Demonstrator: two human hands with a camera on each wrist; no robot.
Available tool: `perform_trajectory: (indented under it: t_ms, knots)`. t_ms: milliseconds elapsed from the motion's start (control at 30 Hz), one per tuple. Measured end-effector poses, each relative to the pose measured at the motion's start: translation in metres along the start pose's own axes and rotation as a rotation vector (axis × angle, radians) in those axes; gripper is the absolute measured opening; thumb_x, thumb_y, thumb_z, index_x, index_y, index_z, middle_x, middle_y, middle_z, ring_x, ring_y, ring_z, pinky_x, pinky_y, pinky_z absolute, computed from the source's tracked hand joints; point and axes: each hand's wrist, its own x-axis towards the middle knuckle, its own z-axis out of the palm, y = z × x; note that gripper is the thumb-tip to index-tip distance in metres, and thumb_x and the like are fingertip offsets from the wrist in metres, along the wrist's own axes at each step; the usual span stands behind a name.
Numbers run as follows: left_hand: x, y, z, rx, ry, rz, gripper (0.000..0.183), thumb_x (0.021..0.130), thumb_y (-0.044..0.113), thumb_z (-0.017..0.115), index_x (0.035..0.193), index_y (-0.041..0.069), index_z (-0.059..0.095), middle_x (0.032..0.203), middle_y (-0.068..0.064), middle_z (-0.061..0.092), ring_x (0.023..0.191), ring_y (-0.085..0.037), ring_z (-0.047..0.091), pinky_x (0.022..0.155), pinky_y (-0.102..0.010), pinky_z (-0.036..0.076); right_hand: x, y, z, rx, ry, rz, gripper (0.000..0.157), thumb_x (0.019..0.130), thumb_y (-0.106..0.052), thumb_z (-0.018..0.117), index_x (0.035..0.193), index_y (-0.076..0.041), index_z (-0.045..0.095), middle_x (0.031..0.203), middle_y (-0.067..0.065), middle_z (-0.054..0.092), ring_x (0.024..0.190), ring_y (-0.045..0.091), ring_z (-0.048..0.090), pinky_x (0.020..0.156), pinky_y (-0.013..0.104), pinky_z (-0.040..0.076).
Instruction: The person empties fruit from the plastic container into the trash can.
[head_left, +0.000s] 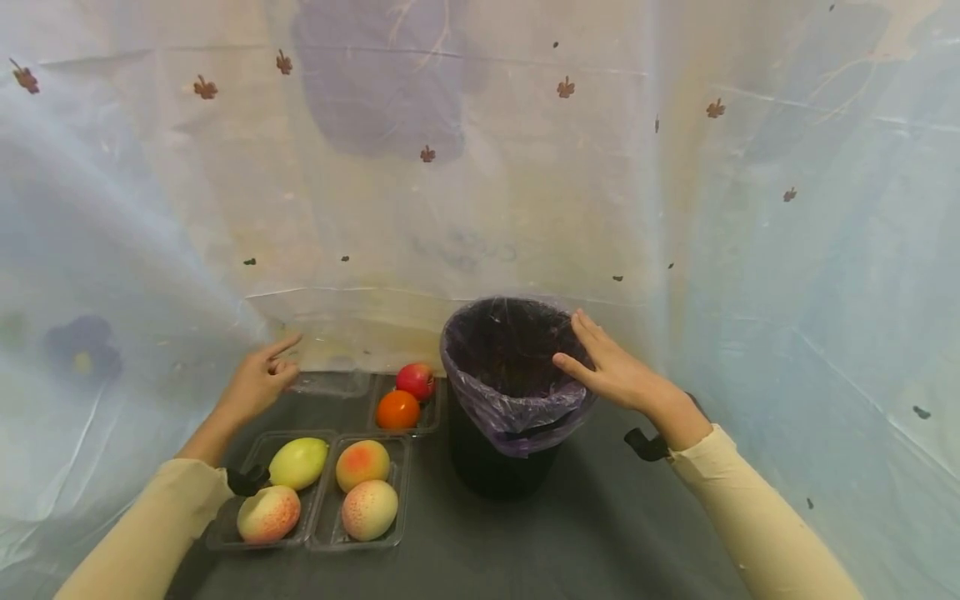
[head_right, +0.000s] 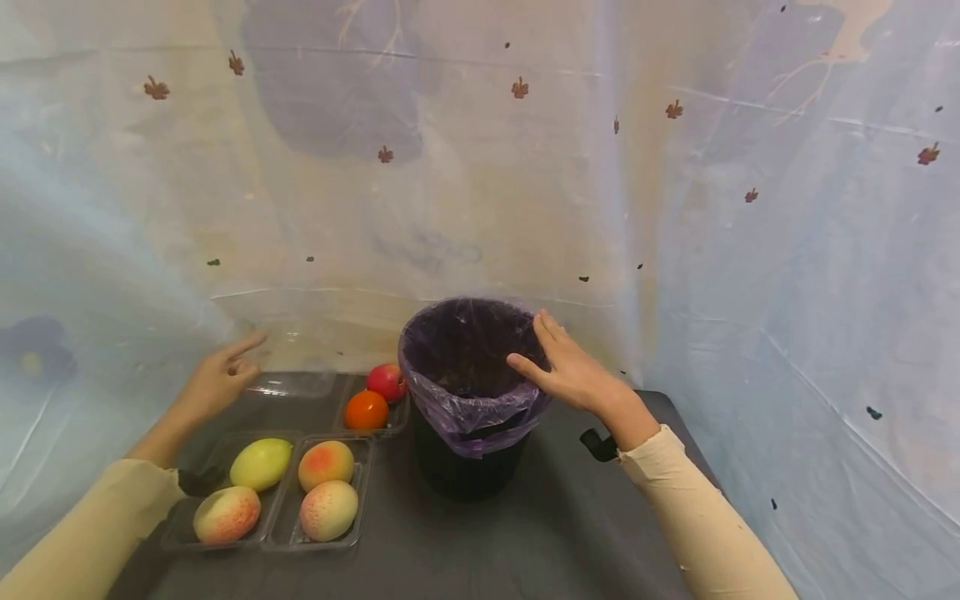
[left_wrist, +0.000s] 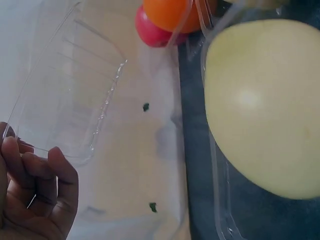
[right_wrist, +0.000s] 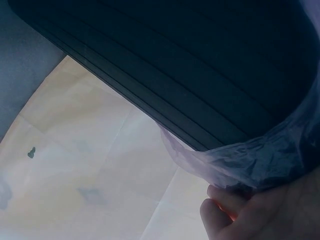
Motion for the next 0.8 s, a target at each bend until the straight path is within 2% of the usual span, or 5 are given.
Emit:
perform_trajectory:
  t_ms: [167,367,567,800]
  knots:
    - [-0.002,-0.009,-0.005,0.030,-0.039,-0.035,0.054,0.102,0.015,0.057,0.152,0.002,0.041,0.055,0.001,0.043,0.046,-0.009,0.038,0.058,-0.027,0.047,-0.001,-0.001,0.000,0.011,-0.002,0.000,0.091,0.099,-0.068,0.038,0.162,-0.016,-0.003,0.166,-0.003,-0.013,0.154,0.028,-0.003,0.120,0.058,0.009]
    - [-0.003,-0.024,-0.005,0.051,-0.084,-0.063,0.055,0.101,0.011,0.054,0.153,0.000,0.039,0.056,0.004,0.041,0.054,-0.013,0.051,0.062,-0.028,0.050,-0.002,-0.001,-0.001,0.015,0.002,0.001,0.091,0.099,-0.068,0.038,0.162,-0.016,-0.002,0.166,-0.003,-0.012,0.154,0.028,-0.003,0.120,0.058,0.010]
    - [-0.006,-0.040,-0.006,0.058,-0.137,-0.110,0.055,0.102,0.012,0.048,0.154,0.000,0.034,0.057,0.002,0.040,0.057,-0.015,0.055,0.069,-0.035,0.054,-0.002,-0.002,-0.001,0.018,0.001,0.003,0.091,0.099,-0.068,0.038,0.162,-0.016,-0.001,0.167,-0.003,-0.012,0.154,0.025,-0.003,0.120,0.057,0.011]
    - [-0.007,-0.054,-0.005,0.074,-0.201,-0.143,0.056,0.106,0.019,0.048,0.155,-0.003,0.031,0.060,-0.002,0.049,0.072,-0.025,0.069,0.058,-0.033,0.045,-0.003,-0.002,-0.001,0.015,0.009,0.004,0.091,0.099,-0.068,0.038,0.162,-0.016,-0.001,0.167,-0.003,-0.011,0.154,0.027,-0.002,0.120,0.057,0.011]
